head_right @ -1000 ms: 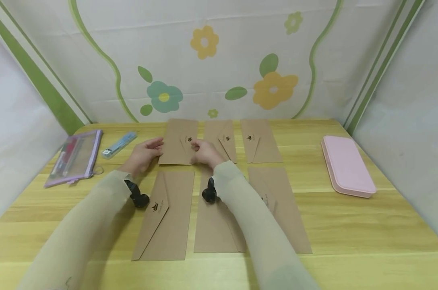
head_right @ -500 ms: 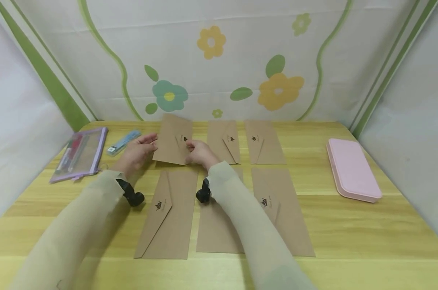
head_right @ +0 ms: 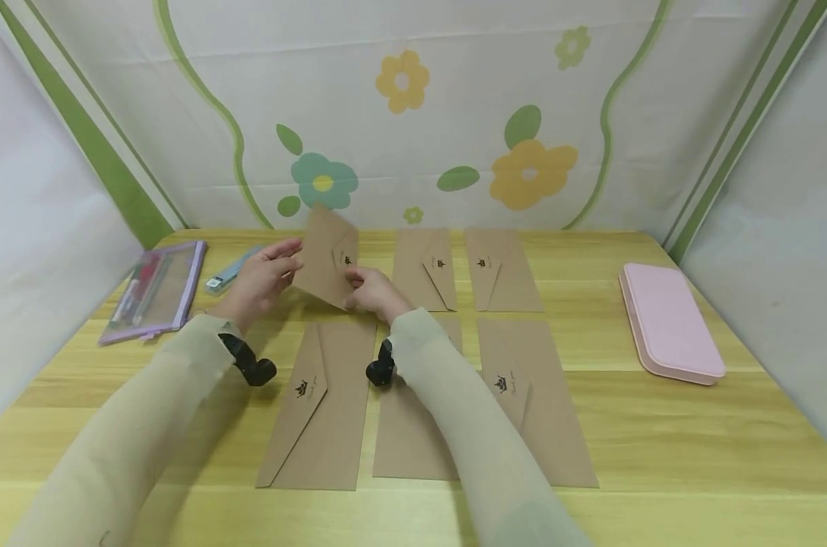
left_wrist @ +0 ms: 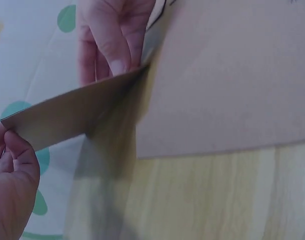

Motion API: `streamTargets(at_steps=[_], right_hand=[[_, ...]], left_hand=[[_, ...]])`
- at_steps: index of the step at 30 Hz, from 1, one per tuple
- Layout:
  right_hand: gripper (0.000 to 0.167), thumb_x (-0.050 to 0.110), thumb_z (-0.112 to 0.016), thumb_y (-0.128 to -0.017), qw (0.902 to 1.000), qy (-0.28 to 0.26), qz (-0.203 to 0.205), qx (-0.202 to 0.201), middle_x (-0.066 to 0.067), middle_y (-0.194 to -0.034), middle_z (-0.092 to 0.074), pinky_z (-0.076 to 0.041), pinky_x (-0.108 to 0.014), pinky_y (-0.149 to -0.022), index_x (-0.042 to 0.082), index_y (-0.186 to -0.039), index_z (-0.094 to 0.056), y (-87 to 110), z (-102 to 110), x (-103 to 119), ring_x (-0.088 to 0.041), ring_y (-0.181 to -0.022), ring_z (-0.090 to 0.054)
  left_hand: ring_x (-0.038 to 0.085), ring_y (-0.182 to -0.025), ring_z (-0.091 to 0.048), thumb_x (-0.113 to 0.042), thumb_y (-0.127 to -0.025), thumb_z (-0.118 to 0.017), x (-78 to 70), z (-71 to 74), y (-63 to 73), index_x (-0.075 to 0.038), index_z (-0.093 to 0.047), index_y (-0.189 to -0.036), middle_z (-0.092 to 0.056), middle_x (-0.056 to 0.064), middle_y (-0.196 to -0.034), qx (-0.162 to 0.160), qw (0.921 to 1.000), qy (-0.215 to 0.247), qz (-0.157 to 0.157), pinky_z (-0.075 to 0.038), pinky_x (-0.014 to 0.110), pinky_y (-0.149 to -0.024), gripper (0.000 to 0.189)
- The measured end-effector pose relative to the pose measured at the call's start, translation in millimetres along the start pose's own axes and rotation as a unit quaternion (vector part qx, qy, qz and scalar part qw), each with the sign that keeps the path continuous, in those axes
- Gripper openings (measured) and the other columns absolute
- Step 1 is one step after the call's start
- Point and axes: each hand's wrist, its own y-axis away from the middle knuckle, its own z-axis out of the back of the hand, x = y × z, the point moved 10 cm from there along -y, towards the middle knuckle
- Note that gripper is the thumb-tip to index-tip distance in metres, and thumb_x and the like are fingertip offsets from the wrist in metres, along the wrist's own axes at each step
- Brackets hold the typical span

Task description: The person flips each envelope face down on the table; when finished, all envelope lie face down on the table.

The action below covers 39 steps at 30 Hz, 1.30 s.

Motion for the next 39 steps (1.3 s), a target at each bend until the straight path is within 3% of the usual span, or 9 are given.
streamTargets(at_steps=[5, 12, 19, 27, 35, 39], right_hand=[[0.068, -0.015, -0.055, -0.079, 0.9997, 0.004, 0.013, 0.021, -0.011, -0.147, -0.033, -0.037, -0.031, -0.103, 0.004, -0.142, -0.034, -0.4, -7.7, 2.2, -0.022, -0.135, -0.031], [0.068, -0.015, -0.047, -0.082, 0.9986, -0.010, 0.038, 0.036, -0.012, -0.149, -0.029, -0.031, -0.034, -0.108, 0.002, -0.144, -0.027, 1.2, -11.6, 6.6, -0.023, -0.137, -0.028], [0.064, -0.014, -0.043, -0.084, 0.9972, -0.059, 0.037, 0.026, -0.013, -0.147, -0.034, -0.036, -0.036, -0.104, 0.002, -0.144, -0.028, 0.8, -11.5, 4.0, -0.025, -0.133, -0.034], [0.048, -0.004, -0.049, -0.088, 0.9931, -0.093, 0.040, -0.058, -0.016, -0.134, -0.049, -0.044, -0.036, -0.097, 0.001, -0.135, -0.044, 11.7, -3.6, 15.4, -0.026, -0.121, -0.048], [0.043, 0.001, -0.060, -0.084, 0.9791, -0.066, 0.119, -0.152, -0.013, -0.124, -0.058, -0.048, -0.032, -0.091, 0.003, -0.126, -0.054, 32.7, 5.5, 43.2, -0.023, -0.114, -0.054], [0.033, 0.006, -0.065, -0.082, 0.9682, -0.043, 0.146, -0.198, -0.010, -0.114, -0.064, -0.049, -0.031, -0.090, 0.003, -0.115, -0.061, 39.5, 9.4, 46.1, -0.020, -0.107, -0.058]], left_hand=[[0.006, -0.086, -0.050, 0.002, -0.090, -0.051, -11.1, -10.7, 2.5, -0.004, -0.044, -0.137, -0.041, 0.009, -0.143, -0.026, 0.9991, -0.013, -0.029, -0.043, 0.015, -0.069, 0.048], [0.017, -0.118, -0.049, 0.001, -0.090, -0.052, -23.2, -33.3, 5.4, 0.000, -0.048, -0.132, -0.047, 0.011, -0.139, -0.038, 0.9971, -0.017, -0.064, -0.041, 0.029, -0.099, 0.043], [0.023, -0.117, -0.052, -0.004, -0.090, -0.055, -24.1, -44.0, 4.0, -0.004, -0.055, -0.128, -0.054, 0.011, -0.132, -0.067, 0.9936, -0.062, -0.066, -0.041, 0.033, -0.100, 0.038], [0.018, -0.115, -0.051, -0.007, -0.090, -0.055, -26.5, -53.1, 5.0, -0.008, -0.060, -0.124, -0.057, 0.006, -0.128, -0.085, 0.9890, -0.090, -0.081, -0.041, 0.033, -0.099, 0.034], [0.017, -0.117, -0.051, -0.007, -0.091, -0.054, -25.1, -54.1, 5.3, -0.008, -0.059, -0.125, -0.056, 0.007, -0.130, -0.086, 0.9903, -0.077, -0.077, -0.042, 0.032, -0.099, 0.034], [0.018, -0.116, -0.052, -0.007, -0.091, -0.054, -23.6, -54.7, 5.8, -0.008, -0.059, -0.125, -0.055, 0.008, -0.130, -0.087, 0.9906, -0.076, -0.073, -0.043, 0.033, -0.098, 0.034]])
